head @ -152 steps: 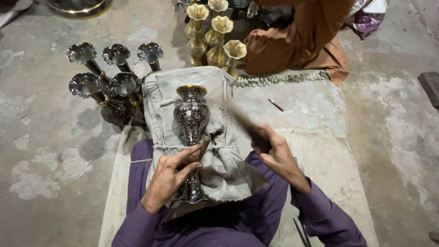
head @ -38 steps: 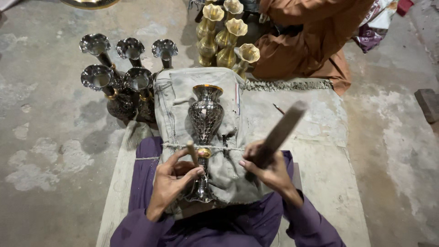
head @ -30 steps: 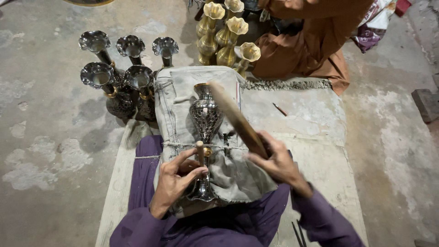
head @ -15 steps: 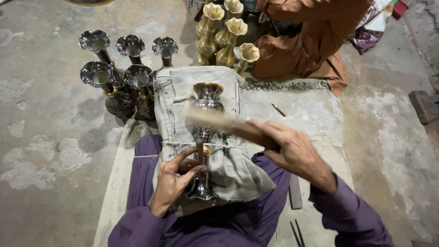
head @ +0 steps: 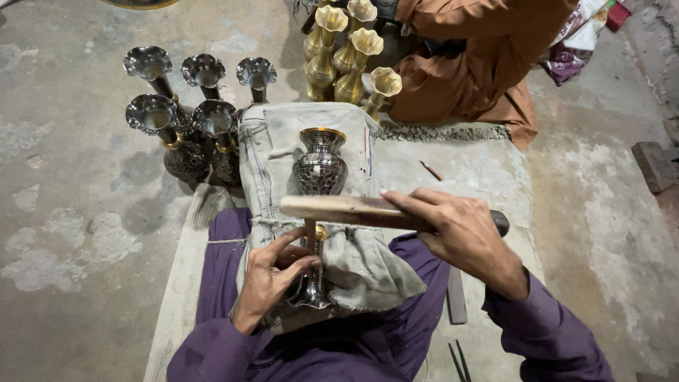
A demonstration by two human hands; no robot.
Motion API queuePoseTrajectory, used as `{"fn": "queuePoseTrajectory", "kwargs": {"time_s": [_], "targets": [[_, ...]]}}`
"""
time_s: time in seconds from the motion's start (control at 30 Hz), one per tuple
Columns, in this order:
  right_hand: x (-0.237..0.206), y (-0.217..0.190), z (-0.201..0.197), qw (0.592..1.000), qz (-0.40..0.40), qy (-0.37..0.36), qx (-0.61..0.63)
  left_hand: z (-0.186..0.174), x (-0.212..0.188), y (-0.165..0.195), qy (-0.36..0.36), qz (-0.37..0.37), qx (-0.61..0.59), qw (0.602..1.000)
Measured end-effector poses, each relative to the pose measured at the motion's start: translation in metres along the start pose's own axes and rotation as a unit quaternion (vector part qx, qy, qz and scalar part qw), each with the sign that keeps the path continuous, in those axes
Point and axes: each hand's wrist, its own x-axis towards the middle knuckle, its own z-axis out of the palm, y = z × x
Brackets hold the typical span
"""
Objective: The person sits on the floor holding a small punch against an engraved metal vase resting on a cloth pad, and repeatedly strikes the punch with a wooden mallet to chase the vase's decorative pattern, repositioning the punch around the surface as they work.
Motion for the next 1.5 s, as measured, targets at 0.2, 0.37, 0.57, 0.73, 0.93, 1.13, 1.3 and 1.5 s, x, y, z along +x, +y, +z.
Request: {"fn": "queuePoseTrajectory", "kwargs": {"time_s": [0.2,0.37,0.57,0.73,0.93,1.13,1.3,1.5], "targets": [[-0.01,0.004,-0.002,0.992,-0.053,0.095,0.065,0.0,0.0,0.0,-0.006,-0.021,0.011,1.0],[-0.012,0.004,-0.005,0.985,-0.023,0.104,0.136,-0.001,0.001,0.001,-0.021,-0.027,-0.003,0.999],[-0.014,0.006,-0.004,0.998,0.041,0.046,0.028,-0.002,0.001,0.001,-0.027,-0.042,-0.026,0.998],[-0.017,0.005,-0.004,0.997,-0.017,0.063,0.039,-0.003,0.001,-0.003,-0.025,-0.039,-0.026,0.999],[-0.016,0.004,-0.007,0.996,-0.041,0.069,0.049,-0.005,0.002,-0.013,-0.038,-0.03,-0.025,0.999],[-0.022,0.021,0.0,0.993,-0.009,0.075,0.094,-0.005,0.003,-0.02,-0.042,-0.032,-0.018,0.998],[-0.021,0.021,0.003,0.99,-0.054,0.118,0.047,-0.004,0.004,-0.02,-0.044,-0.025,0.003,0.999],[-0.024,0.012,-0.007,0.999,0.006,0.032,-0.023,-0.003,0.003,-0.018,-0.042,-0.011,-0.031,0.999]]}}
